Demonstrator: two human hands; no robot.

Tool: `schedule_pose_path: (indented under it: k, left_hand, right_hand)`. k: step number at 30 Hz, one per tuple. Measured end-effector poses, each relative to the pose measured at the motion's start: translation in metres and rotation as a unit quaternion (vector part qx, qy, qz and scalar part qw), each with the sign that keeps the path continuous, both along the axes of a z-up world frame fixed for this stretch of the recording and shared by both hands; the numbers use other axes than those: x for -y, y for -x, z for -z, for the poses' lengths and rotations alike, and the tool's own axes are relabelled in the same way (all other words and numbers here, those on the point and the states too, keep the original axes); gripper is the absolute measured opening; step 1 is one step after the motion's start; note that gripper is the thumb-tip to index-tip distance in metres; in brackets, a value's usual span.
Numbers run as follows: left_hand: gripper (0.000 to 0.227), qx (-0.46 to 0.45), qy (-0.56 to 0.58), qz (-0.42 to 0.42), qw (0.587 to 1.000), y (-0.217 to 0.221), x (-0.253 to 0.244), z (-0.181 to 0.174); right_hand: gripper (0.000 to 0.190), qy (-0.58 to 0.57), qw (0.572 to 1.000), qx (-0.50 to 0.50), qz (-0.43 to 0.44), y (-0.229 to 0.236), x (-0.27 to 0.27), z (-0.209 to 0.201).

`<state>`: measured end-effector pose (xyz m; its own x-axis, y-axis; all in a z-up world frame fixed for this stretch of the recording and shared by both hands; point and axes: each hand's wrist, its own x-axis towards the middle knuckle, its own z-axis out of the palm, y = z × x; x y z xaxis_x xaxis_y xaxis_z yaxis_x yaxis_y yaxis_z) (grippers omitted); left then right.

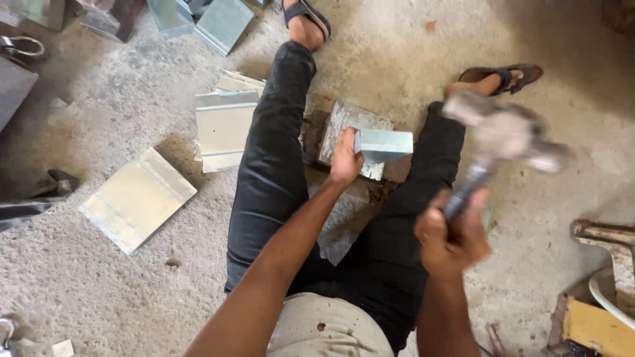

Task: The person sits on the floor and repeatedly hammers a small rectangular metal piece placed on a block. They adjust the metal piece's position between strikes and occasionally pick up another piece from the surrounding pile.

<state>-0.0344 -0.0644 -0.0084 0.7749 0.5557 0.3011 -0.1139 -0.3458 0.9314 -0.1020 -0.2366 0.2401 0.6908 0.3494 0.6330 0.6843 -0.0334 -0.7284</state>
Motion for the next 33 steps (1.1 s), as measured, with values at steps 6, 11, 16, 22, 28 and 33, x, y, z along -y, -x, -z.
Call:
schedule_pose_path:
  k: [6, 11, 16, 22, 28, 33]
  left_hand:
    - [0.048, 0.000, -0.021, 0.000, 1.000, -0.003, 0.000, -0.004]
    - [0.045, 0.014, -0.014, 0.000, 1.000, -0.001, 0.006, 0.004]
    - [0.044, 0.011, -0.018, 0.004, 1.000, -0.004, 0.004, 0.003]
    - [0.049, 0.009, -0.020, 0.008, 1.000, -0.003, 0.004, 0.009]
    - [0.068, -0.004, -0.037, 0.023, 0.999, -0.012, 0.002, 0.048]
    - [0.064, 0.066, -0.048, 0.007, 0.997, 0.005, -0.043, 0.057]
  right_hand:
    - [0.060, 0.239, 0.968, -0.049, -0.059, -0.030, -0.022, 0.019]
    - [0.061, 0.193, 0.974, -0.113, 0.024, -0.009, -0.021, 0.004]
    - [0.063, 0.285, 0.953, -0.097, -0.047, -0.028, -0.029, 0.022]
    - [0.062, 0.212, 0.961, -0.175, 0.034, -0.010, -0.017, 0.037]
    - [0.060, 0.165, 0.972, -0.168, -0.016, -0.029, 0.002, 0.059]
    - [0.059, 0.086, 0.948, -0.295, 0.086, -0.024, 0.031, 0.023]
